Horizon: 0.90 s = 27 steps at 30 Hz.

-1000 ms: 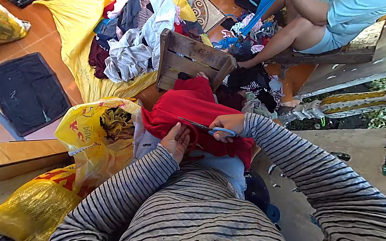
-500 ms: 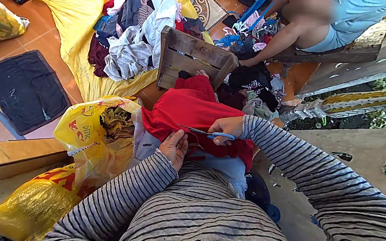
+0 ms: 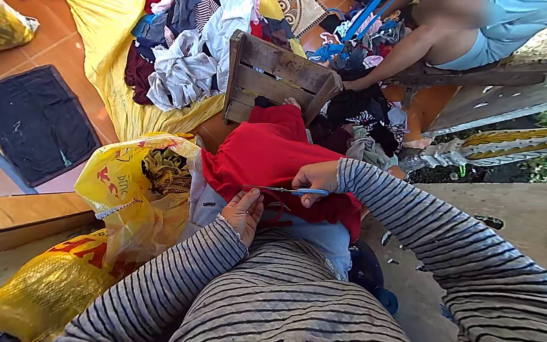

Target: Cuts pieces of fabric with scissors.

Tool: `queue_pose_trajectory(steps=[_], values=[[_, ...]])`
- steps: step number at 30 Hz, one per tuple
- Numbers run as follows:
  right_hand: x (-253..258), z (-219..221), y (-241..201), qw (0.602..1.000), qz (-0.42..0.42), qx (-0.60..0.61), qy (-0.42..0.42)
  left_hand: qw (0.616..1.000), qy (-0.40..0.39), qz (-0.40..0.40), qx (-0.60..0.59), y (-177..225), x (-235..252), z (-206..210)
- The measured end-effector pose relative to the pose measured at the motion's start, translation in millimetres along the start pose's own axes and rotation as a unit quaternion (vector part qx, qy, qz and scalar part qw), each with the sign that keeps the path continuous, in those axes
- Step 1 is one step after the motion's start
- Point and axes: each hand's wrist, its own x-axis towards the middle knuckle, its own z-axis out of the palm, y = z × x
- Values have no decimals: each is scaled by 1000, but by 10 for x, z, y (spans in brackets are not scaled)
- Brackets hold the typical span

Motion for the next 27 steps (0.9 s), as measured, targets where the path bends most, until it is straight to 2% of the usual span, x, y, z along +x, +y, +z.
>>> queue_pose_trajectory(steps=[11,15,19,27], values=[[80,-1,-99,998,-1,-68,-1,1000,3,3,20,-24,-13,-5],[59,-4,-66,999,5,-50,12,1000,6,-4,-9,1,-39,-16],[12,12,-64,999,17,-42,17,997,47,-20,-51,106,-90,-31],[75,50,-132,999,21,-31,-29,999,48,13,-9,148,-160,-235]])
